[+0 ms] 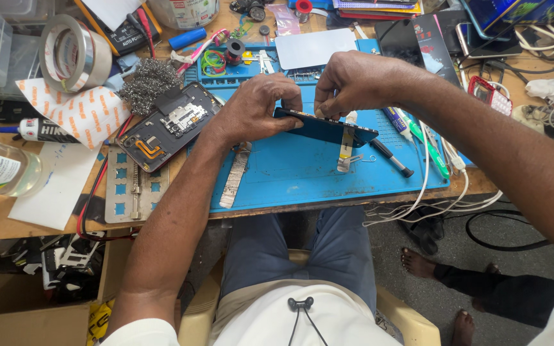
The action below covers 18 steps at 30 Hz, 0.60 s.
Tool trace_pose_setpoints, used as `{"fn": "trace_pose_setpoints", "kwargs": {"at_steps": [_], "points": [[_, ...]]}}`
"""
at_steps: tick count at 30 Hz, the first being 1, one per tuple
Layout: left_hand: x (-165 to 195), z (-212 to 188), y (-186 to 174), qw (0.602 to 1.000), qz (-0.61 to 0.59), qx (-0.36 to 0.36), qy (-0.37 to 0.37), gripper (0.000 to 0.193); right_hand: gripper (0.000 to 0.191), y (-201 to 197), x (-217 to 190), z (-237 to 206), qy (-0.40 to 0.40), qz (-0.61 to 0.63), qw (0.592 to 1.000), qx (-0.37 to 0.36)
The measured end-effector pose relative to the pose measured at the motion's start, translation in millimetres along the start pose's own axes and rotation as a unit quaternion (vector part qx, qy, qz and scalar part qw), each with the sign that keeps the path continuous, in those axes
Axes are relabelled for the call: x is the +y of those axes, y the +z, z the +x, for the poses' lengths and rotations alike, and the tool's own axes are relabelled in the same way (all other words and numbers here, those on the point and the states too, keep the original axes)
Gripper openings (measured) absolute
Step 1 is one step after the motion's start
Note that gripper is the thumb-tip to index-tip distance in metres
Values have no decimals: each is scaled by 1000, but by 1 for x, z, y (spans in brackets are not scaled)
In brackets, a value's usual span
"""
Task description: The person reassembles a smartphone on a repair bench, pressing its back cover into place, then plugs a charging cable into the phone and watches its charging and boot screens. They then open another phone, lifting its battery, while a second phone charges nearby.
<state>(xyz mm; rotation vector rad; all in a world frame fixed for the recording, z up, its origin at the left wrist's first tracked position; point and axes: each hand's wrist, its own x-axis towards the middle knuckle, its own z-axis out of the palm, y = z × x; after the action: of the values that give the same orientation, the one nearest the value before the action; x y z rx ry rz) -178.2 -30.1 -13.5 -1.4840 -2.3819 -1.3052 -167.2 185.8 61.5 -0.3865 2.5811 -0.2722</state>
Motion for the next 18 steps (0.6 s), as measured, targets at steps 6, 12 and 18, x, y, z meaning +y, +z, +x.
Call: {"fn": "trace_pose_setpoints", "kwargs": {"at_steps": [6, 12, 18], "points": [[-1, 0, -2, 1000, 2, 1, 15, 21, 18, 0, -1, 0, -1, -15, 1000, 0], [-3, -1, -1, 1000, 4, 4, 22, 23, 18, 1, -2, 0, -7, -14, 1000, 4], [-8, -2, 1, 998, -13, 20, 58, 24, 18, 0, -1, -3, -18, -19, 1000, 15]]}}
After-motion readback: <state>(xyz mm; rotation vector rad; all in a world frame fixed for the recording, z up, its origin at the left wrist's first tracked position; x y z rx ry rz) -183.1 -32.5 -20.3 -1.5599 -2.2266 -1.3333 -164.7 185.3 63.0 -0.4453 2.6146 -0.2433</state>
